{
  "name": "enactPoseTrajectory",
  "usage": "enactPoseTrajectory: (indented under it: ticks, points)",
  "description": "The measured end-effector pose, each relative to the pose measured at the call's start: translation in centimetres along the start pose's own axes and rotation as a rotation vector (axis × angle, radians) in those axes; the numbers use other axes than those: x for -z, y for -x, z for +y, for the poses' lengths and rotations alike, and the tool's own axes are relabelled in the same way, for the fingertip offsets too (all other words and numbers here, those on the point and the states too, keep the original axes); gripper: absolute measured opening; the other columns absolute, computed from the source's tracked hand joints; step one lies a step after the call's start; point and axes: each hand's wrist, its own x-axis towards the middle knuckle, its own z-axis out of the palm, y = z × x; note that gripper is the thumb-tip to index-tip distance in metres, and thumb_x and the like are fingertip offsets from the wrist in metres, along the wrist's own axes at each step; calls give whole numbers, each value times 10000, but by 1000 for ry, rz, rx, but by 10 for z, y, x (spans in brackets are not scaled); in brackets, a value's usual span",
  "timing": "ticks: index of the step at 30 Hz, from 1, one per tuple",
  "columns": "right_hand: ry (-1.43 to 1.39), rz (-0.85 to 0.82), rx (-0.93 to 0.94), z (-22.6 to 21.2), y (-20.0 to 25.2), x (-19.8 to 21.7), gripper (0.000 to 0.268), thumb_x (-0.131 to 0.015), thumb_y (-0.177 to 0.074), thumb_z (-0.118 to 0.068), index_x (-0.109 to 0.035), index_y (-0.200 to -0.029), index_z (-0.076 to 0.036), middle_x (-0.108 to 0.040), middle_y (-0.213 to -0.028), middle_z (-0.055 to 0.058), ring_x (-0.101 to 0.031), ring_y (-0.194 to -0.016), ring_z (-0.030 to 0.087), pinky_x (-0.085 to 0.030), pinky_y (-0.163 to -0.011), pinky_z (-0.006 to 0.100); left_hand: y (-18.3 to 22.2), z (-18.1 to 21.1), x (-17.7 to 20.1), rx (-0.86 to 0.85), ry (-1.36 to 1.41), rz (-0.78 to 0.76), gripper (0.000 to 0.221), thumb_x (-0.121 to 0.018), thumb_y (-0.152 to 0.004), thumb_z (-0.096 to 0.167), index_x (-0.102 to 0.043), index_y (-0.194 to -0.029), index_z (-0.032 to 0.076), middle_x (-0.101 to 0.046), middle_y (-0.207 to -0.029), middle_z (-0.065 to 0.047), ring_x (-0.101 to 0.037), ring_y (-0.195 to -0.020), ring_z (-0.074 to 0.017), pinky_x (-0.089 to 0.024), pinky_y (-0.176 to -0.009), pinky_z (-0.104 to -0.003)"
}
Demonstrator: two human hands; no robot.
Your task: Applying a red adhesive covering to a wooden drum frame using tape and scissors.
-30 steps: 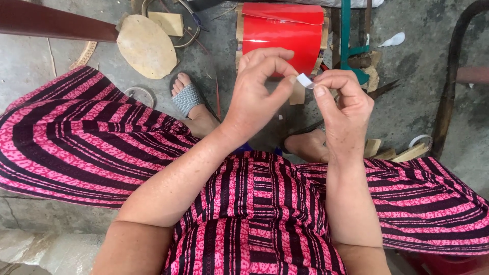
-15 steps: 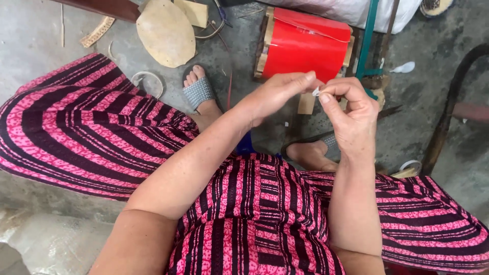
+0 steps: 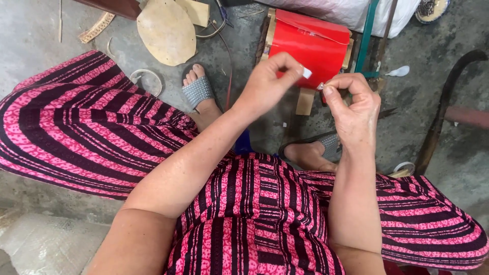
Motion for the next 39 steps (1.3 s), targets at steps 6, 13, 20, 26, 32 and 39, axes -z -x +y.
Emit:
enactPoseTrajectory:
  ticks: [6, 13, 20, 26, 32, 39]
  points:
    - [190, -41, -126, 25, -17, 1, 8, -720, -1017, -86, -712, -1017, -91, -668, -1025, 32, -612, -920, 147, -503, -863, 307, -28, -18, 22, 59, 111, 345, 131, -509, -1005, 217, -567, -1109, 162, -694, -1006, -13, -664, -969, -157, -560, -900, -355]
    - [61, -51, -229, 65, -56, -14, 20, -723, -998, -95, -720, -1006, -113, -687, -931, -32, -584, -842, 65, -502, -799, 235, -58, -54, 26, 236, 66, 467, 519, -493, -1015, 227, -387, -1520, 167, -695, -1234, -124, -696, -1017, -201, -566, -986, -400]
    - [-47, -143, -363, 91, -98, -42, 31, -708, -1033, -85, -723, -1007, -80, -685, -790, 38, -613, -561, 114, -523, -548, 215, -79, -62, 24, 352, 33, 403, 467, -469, -998, 204, -475, -1465, 188, -731, -1067, -39, -647, -748, -132, -522, -730, -312]
    - [-51, -198, -454, 99, -116, -73, 91, -690, -1032, -128, -677, -945, -107, -637, -682, 24, -545, -431, 115, -395, -417, 232, -100, -110, 17, 255, -39, 421, 350, -609, -919, 165, -579, -1267, 145, -693, -1279, -18, -706, -1081, -196, -537, -957, -352]
    - [-32, -274, -523, 97, -123, -86, 117, -612, -1061, -102, -709, -996, -114, -589, -626, 18, -438, -383, 100, -347, -387, 227, -100, -107, 17, 295, 21, 413, 330, -604, -898, 150, -599, -1226, 184, -696, -1235, 8, -663, -1064, -188, -511, -958, -343]
    - [18, -322, -514, 93, -130, -89, 204, -551, -1055, -46, -729, -1106, -132, -545, -598, 27, -397, -420, 102, -346, -380, 229, -102, -109, 15, 321, 22, 389, 339, -560, -902, 128, -584, -1233, 194, -695, -1226, -25, -647, -1081, -196, -512, -965, -355]
